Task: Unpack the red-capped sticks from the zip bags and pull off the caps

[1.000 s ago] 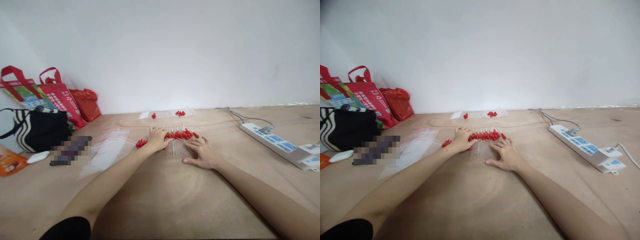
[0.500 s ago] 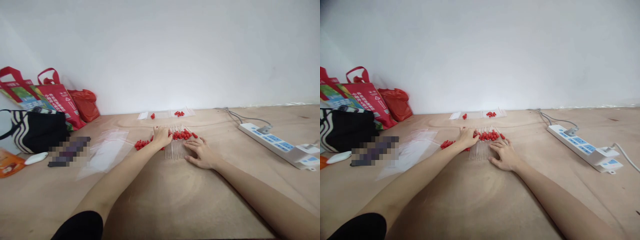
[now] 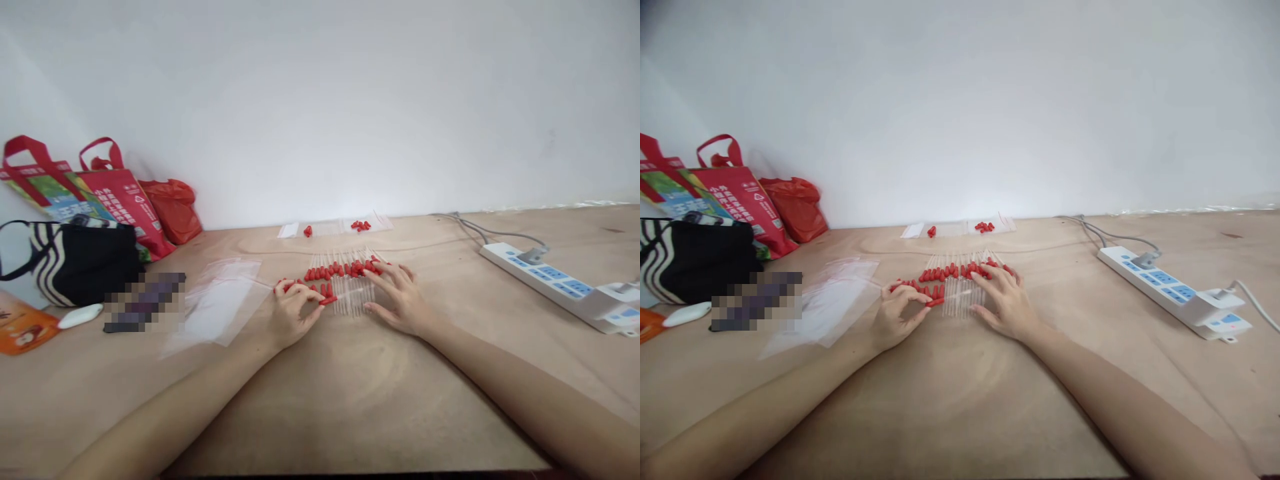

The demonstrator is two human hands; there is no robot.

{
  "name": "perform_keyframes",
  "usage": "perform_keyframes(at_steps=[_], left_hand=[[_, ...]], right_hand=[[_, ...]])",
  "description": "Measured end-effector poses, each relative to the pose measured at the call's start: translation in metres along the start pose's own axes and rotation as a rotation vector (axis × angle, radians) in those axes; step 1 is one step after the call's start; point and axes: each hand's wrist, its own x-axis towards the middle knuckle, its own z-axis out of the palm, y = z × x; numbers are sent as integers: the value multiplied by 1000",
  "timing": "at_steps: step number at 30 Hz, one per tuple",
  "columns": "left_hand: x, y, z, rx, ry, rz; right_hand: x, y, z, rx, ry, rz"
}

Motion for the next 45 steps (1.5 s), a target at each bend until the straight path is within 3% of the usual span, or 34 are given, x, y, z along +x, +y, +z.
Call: perform_keyframes(at_steps=[5,10,18,33,36,40,45], left_hand=[[-3,3,7,-22,-39,95],[-3,6,9,-17,-11,144],[-2,10,12,85,-73,210],[-5,15,-2,41,-41,332],[-8,5,-6,17,4,267],[-10,-12,-7,-5,103,51],[-2,-20,-3,18,88,-98]], right_hand=[[3,-16,2,-6,-41,-127],[6,-22,4,48,-2,-148],[6,-31,6,35,32,-211],[1,-30,-3,46,60,-268],[-3,-16,-7,61,68,-199],[-5,7,-8,-3,69,84],[-4,19,-2,-48,35,246]])
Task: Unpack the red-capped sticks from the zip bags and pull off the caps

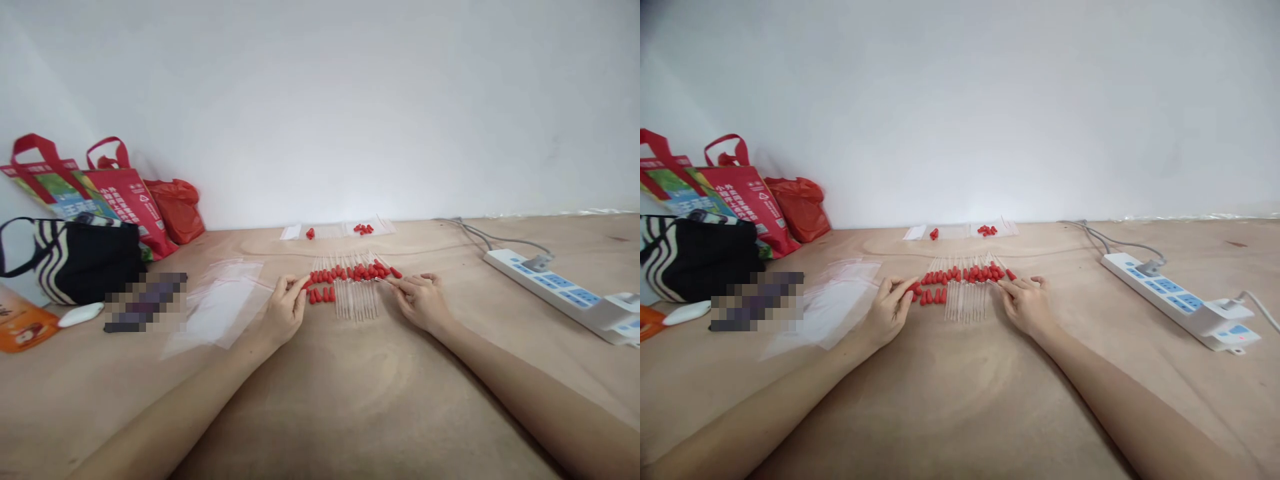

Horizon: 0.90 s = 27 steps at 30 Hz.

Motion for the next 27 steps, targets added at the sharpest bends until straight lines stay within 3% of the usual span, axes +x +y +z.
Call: perform_keyframes(at_steps=[5,11,20,27], left_hand=[[8,-10,7,37,-47,-70],[10,-12,5,170,-189,-16],[19,-13,-5,188,-149,-116],[57,-14,7,364,-417,-345]], right_hand=[[-2,-1,2,-119,-50,20],[-3,-8,5,-184,-124,-25],[-4,-16,2,-147,-237,-64],[-3,-19,1,-105,-313,-87]])
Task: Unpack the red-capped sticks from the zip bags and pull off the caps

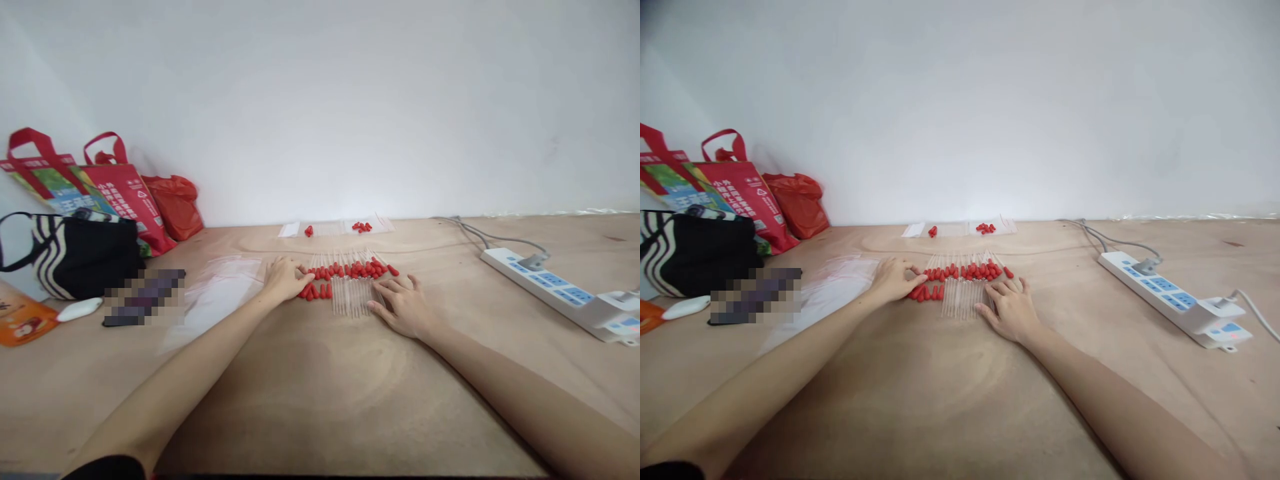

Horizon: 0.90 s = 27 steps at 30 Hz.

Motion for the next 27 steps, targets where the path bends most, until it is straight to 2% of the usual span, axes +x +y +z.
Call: perform_keyframes(at_steps=[5,9,13,19,22,24,27], left_hand=[[14,8,0,48,-104,-70],[16,11,1,65,-114,-70],[16,17,3,65,-68,-90],[9,14,-6,-36,93,-181],[-7,7,-9,-134,281,-65],[-22,4,-8,-173,400,92],[-46,4,-1,-157,479,349]], right_hand=[[0,0,0,15,-12,4],[1,1,0,13,-26,38],[1,2,0,22,-17,56],[1,4,0,24,59,64],[1,5,2,55,160,54],[2,5,3,86,249,25],[2,2,2,101,345,-55]])
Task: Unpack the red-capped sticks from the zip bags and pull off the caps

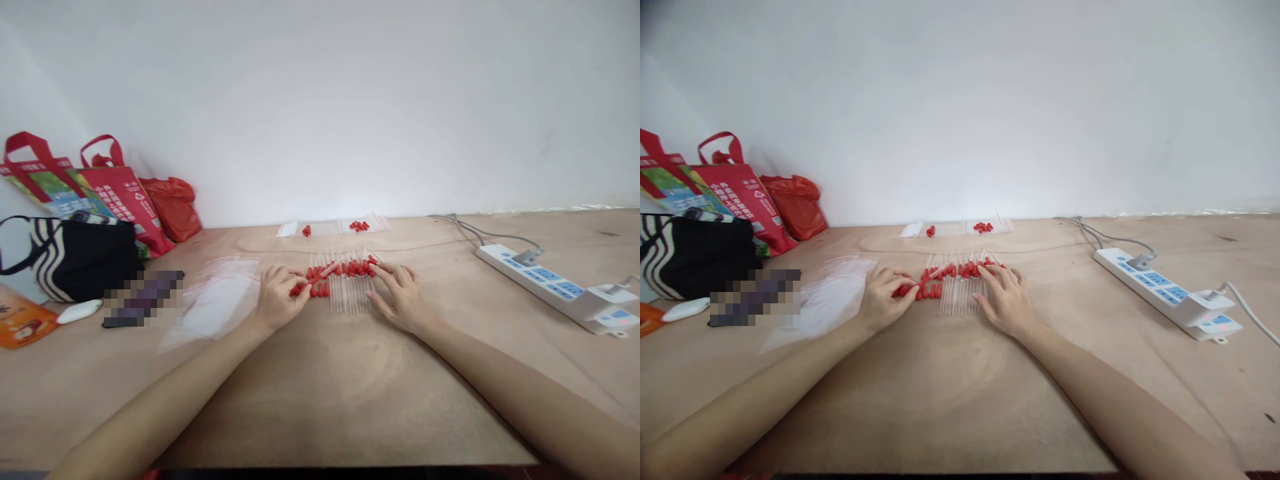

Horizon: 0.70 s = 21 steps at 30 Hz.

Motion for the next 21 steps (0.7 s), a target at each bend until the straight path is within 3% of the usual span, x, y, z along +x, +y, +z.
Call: perform_keyframes(at_steps=[4,7,12,17,21], left_hand=[[-18,13,3,-15,31,263],[-20,20,7,-38,66,371],[-19,22,7,-51,87,394],[-20,24,8,-77,-5,334],[-19,25,12,-106,-63,378]], right_hand=[[2,-10,-4,-26,-16,-129],[3,-18,-4,-24,-33,-211],[4,-24,2,46,-29,-259],[5,-28,2,69,-26,-266],[5,-31,0,67,-13,-310]])
